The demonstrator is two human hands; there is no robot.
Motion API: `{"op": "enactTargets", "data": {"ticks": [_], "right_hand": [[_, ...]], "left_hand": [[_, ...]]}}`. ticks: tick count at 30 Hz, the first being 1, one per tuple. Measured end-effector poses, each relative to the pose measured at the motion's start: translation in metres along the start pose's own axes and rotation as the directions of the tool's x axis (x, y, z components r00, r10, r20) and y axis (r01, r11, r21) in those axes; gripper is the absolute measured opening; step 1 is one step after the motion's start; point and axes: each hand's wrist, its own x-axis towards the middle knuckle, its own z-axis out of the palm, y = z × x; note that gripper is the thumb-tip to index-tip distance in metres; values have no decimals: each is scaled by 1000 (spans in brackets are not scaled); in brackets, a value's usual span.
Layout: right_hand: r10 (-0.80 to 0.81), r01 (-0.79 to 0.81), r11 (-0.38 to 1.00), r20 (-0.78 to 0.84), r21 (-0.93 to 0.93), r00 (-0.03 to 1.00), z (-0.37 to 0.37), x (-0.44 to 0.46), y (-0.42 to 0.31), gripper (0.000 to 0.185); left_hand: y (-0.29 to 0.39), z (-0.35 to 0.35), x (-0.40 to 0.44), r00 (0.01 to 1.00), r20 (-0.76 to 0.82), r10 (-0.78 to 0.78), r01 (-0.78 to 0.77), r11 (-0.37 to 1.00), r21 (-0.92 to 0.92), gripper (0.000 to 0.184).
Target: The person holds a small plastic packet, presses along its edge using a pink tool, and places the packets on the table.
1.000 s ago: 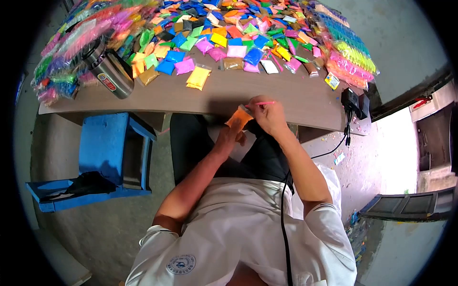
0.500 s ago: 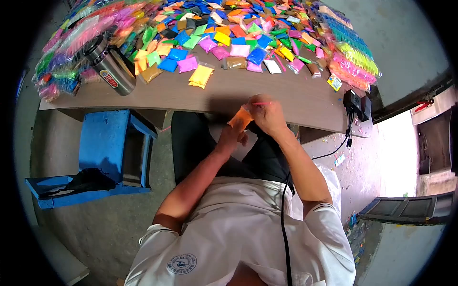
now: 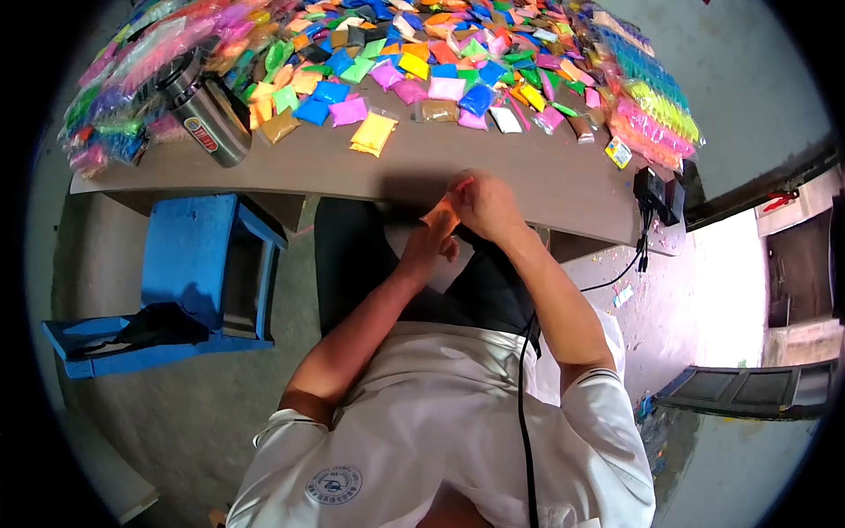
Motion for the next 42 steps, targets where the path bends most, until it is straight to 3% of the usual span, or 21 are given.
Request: {"op": "enactTargets", "data": {"ticks": [4,6,7,9,13,15,16,18,19,21,25,27,29,30,31,32,35,42], "right_hand": [[-59,49,991,-75,-125,995,4,10,8,12],[8,-7,991,-6,135,1000,-2,9,9,11],[9,-9,990,-2,137,1000,1,8,9,11],[8,-8,999,6,-31,1000,4,1,8,10],[55,-60,992,-48,-112,997,-11,11,43,18],[316,-310,943,-28,118,948,-24,12,74,19],[324,-319,940,-25,120,946,-27,7,92,19],[457,-397,851,-112,345,883,-33,-2,125,24],[459,-398,850,-111,346,882,-40,-7,132,24],[441,-441,892,-397,98,805,-51,-14,140,28],[397,-418,904,-540,90,742,-71,-37,97,33],[429,-373,862,-105,344,897,-62,-61,68,40],[462,-513,658,241,551,853,-53,-80,26,43],[458,-530,601,286,598,842,-43,-87,17,47],[420,-515,485,328,707,846,-35,-91,11,40],[425,-514,480,324,711,845,-27,-92,12,40],[306,-350,234,273,907,912,-6,-94,18,25],[283,-255,185,196,949,939,-7,-99,13,21]], "left_hand": [[3,5,-2,997,-75,-21,20,1000,-20,60],[-2,1,-2,999,-46,2,-3,1000,-13,60],[-5,0,-2,1000,-17,22,-22,1000,-5,61],[-8,0,-4,1000,-20,-2,2,1000,-2,61],[-8,-2,-2,996,-9,92,-92,996,3,54],[-1,1,-4,996,-14,94,-94,996,-6,53],[0,3,-8,997,-21,79,-79,997,-20,53],[-1,4,-10,994,5,106,-106,994,-22,52],[-1,3,-10,989,31,146,-146,989,-24,51],[-3,4,-9,988,47,149,-149,989,-22,50],[8,9,-14,984,138,114,-120,992,36,54],[16,13,-19,981,162,109,-116,993,35,54],[22,19,-22,975,194,108,-116,993,34,53],[25,20,-24,975,197,99,-115,991,70,53],[27,22,-26,976,196,90,-113,988,107,52],[29,25,-28,975,203,86,-111,987,113,52],[33,30,-32,964,249,97,-128,985,114,50],[21,25,-34,943,324,80,-113,990,84,49]]}}
